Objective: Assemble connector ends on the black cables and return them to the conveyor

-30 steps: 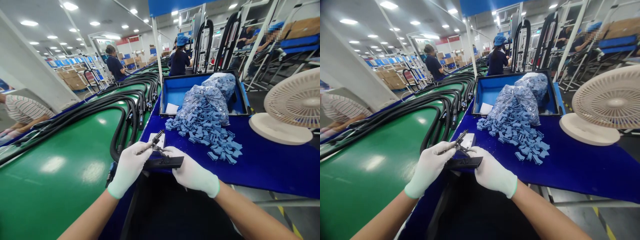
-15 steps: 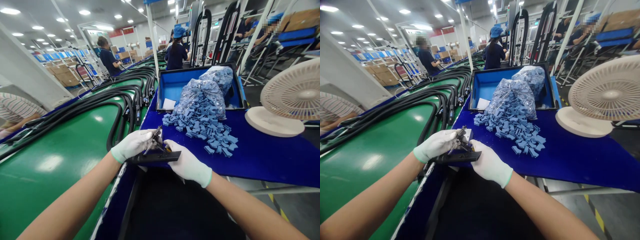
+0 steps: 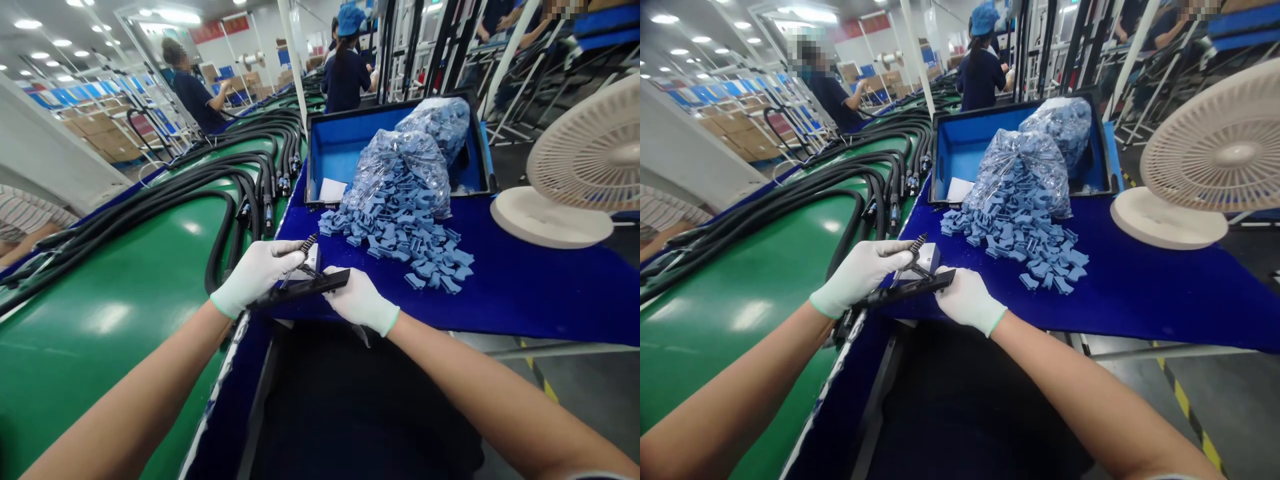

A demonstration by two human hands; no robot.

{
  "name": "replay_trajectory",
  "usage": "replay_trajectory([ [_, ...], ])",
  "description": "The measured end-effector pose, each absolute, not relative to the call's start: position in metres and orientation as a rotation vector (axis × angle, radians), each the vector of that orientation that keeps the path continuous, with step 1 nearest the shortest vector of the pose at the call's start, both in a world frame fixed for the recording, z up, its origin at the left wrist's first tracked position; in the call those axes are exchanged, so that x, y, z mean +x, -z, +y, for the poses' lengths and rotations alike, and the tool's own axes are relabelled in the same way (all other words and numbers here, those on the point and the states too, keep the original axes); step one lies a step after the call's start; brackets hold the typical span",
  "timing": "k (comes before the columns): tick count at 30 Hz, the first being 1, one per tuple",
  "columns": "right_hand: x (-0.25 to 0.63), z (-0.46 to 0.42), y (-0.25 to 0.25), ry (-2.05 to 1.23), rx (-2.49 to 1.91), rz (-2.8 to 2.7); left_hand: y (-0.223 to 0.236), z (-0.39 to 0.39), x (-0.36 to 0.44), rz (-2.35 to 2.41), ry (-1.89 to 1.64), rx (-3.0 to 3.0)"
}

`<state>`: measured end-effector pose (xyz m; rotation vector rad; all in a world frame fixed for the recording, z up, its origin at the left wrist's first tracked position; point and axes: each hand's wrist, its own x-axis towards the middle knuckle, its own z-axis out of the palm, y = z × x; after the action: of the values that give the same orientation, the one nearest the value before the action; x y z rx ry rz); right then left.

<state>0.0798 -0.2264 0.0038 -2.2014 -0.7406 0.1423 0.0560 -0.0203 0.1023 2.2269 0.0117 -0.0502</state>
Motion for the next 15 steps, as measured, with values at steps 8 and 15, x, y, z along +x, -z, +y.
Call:
replay_trajectory([
  [8,0.081,-0.266,-0.039,-0.022,-2.247,-0.891,-0.096,-0.022,0.057,0.095,0.021,2.023],
  [15,0.072,-0.257,-0.043,-0.428,-1.565,-0.514,-0.106,-0.029,0.042,0.055,0.021,2.0],
])
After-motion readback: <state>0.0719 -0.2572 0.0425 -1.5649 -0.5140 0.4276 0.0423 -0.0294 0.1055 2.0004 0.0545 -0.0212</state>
